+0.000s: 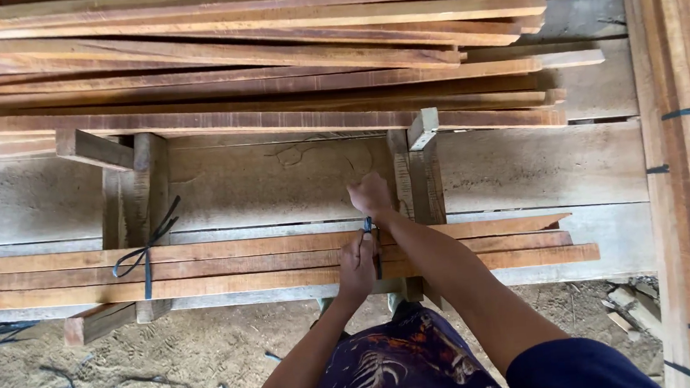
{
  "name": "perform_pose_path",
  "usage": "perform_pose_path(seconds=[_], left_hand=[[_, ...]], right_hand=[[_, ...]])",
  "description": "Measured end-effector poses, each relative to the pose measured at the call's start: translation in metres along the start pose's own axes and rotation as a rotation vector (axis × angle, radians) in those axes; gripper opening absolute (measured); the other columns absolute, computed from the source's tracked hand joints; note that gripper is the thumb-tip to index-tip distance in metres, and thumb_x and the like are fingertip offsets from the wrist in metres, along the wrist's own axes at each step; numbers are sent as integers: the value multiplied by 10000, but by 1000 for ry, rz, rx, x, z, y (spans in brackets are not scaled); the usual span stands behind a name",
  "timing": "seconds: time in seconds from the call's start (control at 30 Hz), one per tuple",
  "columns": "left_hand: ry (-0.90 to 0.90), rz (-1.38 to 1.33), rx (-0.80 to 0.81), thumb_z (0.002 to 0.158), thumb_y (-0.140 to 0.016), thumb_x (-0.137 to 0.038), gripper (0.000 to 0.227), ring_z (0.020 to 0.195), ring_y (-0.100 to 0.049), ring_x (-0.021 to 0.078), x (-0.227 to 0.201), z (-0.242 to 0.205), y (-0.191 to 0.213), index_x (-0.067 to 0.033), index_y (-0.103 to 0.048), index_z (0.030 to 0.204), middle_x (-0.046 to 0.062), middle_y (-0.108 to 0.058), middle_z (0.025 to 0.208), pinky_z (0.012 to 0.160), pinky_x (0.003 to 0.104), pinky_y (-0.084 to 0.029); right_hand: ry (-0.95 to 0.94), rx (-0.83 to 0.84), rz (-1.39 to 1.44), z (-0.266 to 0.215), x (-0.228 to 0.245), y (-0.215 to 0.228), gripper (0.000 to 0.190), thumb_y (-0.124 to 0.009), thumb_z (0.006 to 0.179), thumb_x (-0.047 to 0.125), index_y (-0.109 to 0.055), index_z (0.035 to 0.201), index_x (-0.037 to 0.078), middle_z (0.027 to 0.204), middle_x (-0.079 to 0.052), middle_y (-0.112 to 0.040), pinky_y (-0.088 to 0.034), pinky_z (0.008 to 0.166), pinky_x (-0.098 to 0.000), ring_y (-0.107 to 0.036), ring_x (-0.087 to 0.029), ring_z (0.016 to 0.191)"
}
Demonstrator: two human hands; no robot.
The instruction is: The recorder is using black elastic or rubber ties to bundle thin strips of wood together.
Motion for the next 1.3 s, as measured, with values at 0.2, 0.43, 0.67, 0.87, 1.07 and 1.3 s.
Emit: perform_pose_path(seconds=[0.2,0.43,0.67,0.87,1.07,1.3], left_hand=[[43,-6,50,1141,-366,-277,470,519,-503,178,8,2,1,-109,-521,730,87,-536,569,599,338,-470],[105,-189,44,1164,-356,-293,463,571,-419,107,-15,8,-4,-144,-458,737,23,-474,608,649,325,-433],[342,-373,-80,1141,-299,-271,342,591,-261,107,-11,8,-8,-200,-370,814,-37,-289,659,636,366,-301],[189,-204,59,1164,-336,-380,452,643,-420,98,7,4,1,-167,-465,787,32,-468,677,689,344,-406],[40,-20,108,1156,-318,-312,448,546,-488,142,-11,-3,7,-145,-486,775,75,-506,613,608,336,-450],[21,16,69,1153,-339,-313,481,547,-558,169,6,2,6,-124,-537,757,97,-600,624,588,325,-476]], right_hand=[[-37,36,0,4,1,-6,468,-657,886,344,-784,1001,-91,1043,-307,-753,-589,824,-582,-714,-475,1073],[64,-219,221,1,-1,15,352,-640,877,278,-653,600,61,577,-127,-601,-465,507,-427,-609,-269,577],[77,-442,546,-19,6,41,454,-601,862,191,-313,512,189,471,26,-237,-281,477,-417,-248,-89,479],[145,-390,524,-39,19,49,469,-616,882,189,-332,509,166,479,20,-249,-276,493,-423,-247,-87,502],[216,-290,356,-38,28,48,424,-616,836,236,-411,472,164,449,-4,-332,-326,433,-360,-327,-87,465],[233,-132,96,-4,5,3,434,-608,862,319,-542,470,146,460,-92,-490,-406,465,-420,-523,-231,441]])
Point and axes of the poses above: each hand's wrist, its own z-axis towards the middle knuckle, its own y-axis out of the back of the hand, x = y × z, the point moved 4 cm from there along z, towards the middle knuckle
